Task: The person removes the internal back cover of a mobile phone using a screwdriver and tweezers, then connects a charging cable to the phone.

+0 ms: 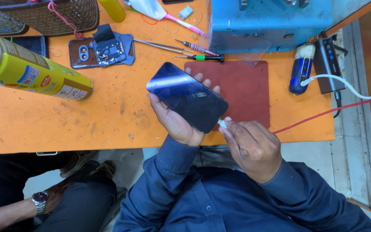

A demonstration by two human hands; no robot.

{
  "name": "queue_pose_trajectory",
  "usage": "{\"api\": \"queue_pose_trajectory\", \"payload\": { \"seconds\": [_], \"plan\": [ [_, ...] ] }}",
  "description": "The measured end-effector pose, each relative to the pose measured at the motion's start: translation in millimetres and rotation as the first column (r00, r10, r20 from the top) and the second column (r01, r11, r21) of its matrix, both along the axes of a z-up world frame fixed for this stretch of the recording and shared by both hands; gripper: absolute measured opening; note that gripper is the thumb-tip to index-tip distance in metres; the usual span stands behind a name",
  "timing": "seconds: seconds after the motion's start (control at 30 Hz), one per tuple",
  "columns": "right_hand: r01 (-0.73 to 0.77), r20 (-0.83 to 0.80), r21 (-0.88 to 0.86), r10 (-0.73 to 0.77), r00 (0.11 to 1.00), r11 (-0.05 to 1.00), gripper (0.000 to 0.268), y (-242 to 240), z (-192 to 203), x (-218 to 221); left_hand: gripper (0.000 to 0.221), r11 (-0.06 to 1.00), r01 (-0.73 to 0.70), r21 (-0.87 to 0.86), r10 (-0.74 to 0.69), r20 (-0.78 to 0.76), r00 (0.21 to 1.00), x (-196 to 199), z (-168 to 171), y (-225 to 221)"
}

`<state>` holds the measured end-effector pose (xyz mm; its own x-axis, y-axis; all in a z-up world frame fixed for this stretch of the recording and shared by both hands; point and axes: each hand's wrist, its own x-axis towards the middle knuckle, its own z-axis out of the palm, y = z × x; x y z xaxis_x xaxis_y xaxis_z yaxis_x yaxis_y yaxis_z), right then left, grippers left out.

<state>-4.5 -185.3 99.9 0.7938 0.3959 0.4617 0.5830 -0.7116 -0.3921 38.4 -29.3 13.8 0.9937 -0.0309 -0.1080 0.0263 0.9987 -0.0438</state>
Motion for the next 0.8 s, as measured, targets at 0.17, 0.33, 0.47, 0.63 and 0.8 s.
{"api": "queue_pose_trajectory", "payload": {
  "seconds": [0.17,0.33,0.47,0.63,0.8],
  "plan": [
    [0.006,0.012,-0.004,-0.006,1.0,1.0,0.02,1,-8,1,0.103,0.992,-0.065,0.112,0.067,-0.014,0.998,-2,1,-6],
    [0.023,-0.001,0.026,-0.023,1.0,0.999,0.019,1,-13,-1,0.102,0.988,-0.074,0.139,0.076,-0.015,0.997,-5,1,-9],
    [0.029,-0.004,0.039,-0.029,1.0,0.999,0.018,-1,-20,-1,0.101,0.989,-0.074,0.131,0.073,0.009,0.997,-5,-3,-12],
    [0.015,-0.005,0.027,-0.014,1.0,1.0,0.021,-6,-30,1,0.104,0.985,-0.031,0.169,0.038,-0.036,0.999,-2,-13,-14],
    [0.013,0.007,-0.05,-0.012,1.0,0.999,0.022,-11,-42,4,0.108,0.987,0.062,0.145,-0.06,-0.016,0.998,5,-27,-15]
  ]
}}
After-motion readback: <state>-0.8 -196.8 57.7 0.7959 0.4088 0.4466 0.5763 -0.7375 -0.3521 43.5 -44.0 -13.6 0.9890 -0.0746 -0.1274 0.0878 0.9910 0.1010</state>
